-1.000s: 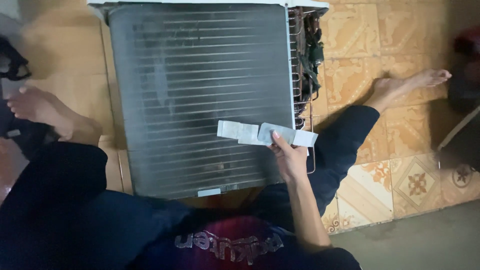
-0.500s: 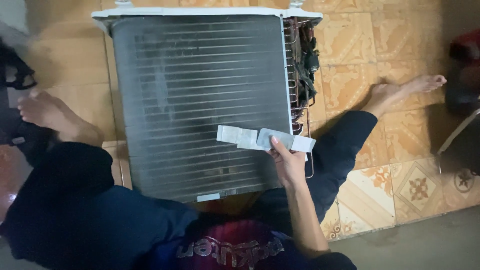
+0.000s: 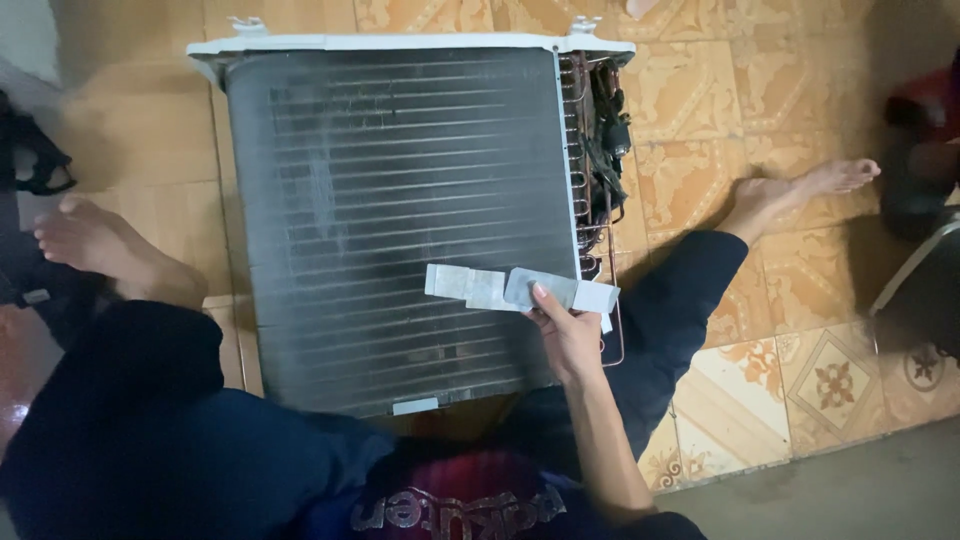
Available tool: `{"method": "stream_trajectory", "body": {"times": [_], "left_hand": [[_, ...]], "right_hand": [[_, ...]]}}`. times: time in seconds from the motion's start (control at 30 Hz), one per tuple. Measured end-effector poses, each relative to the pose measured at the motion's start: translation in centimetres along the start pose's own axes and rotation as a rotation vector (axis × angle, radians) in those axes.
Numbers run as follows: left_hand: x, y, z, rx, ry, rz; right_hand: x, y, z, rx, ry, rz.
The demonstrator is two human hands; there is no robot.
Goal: Straightening the delicate metal fins of an appliance coil using small metal plates as guides.
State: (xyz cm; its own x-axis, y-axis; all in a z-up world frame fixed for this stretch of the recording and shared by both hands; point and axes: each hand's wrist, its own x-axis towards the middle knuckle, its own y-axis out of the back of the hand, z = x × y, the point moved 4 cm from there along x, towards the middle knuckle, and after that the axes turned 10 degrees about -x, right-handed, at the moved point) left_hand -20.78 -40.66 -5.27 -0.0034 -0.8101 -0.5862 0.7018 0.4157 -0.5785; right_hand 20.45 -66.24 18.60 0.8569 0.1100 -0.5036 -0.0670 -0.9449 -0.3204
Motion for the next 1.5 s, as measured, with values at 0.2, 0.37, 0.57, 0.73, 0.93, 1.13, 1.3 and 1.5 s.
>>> {"method": "stream_trajectory", "body": {"times": [0.2, 0.37, 0.57, 0.73, 0.93, 1.13, 1.3, 1.5], "left_hand": [[-2.4, 0.5, 2.9, 0.079, 0.070, -0.059], [-3.4, -0.7, 4.8, 0.123, 0.121, -0.122], [-3.3, 1.4, 6.0, -0.273, 0.259, 0.099], [-25.0, 23.3, 2.3, -0.161, 0.838, 1.682], [-37.9, 32.8, 8.2, 0.849, 1.525, 2.646], [-37.3, 34.3, 7.0, 0.792, 1.256, 2.658], [-37.7, 33.3, 7.8, 0.781, 1.447, 2.685], [-37.4, 32.8, 8.3, 0.791, 1.462, 2.586]], "right_hand": [[-0.2, -0.6, -0.5, -0.006, 0.020, -0.025], [-0.1, -0.5, -0.4, -0.016, 0.016, -0.013], [-0.3, -1.0, -0.6, -0.022, -0.006, -0.010], [-0.1, -0.9, -0.2, -0.055, -0.005, -0.013], [0.3, -1.1, 1.0, 0.001, -0.047, -0.038], [-0.2, -0.8, 1.0, 0.012, -0.095, -0.014], [0.0, -1.2, 1.2, 0.037, -0.097, -0.044], [-0.3, -1.4, 0.9, 0.041, -0.111, -0.054]]}}
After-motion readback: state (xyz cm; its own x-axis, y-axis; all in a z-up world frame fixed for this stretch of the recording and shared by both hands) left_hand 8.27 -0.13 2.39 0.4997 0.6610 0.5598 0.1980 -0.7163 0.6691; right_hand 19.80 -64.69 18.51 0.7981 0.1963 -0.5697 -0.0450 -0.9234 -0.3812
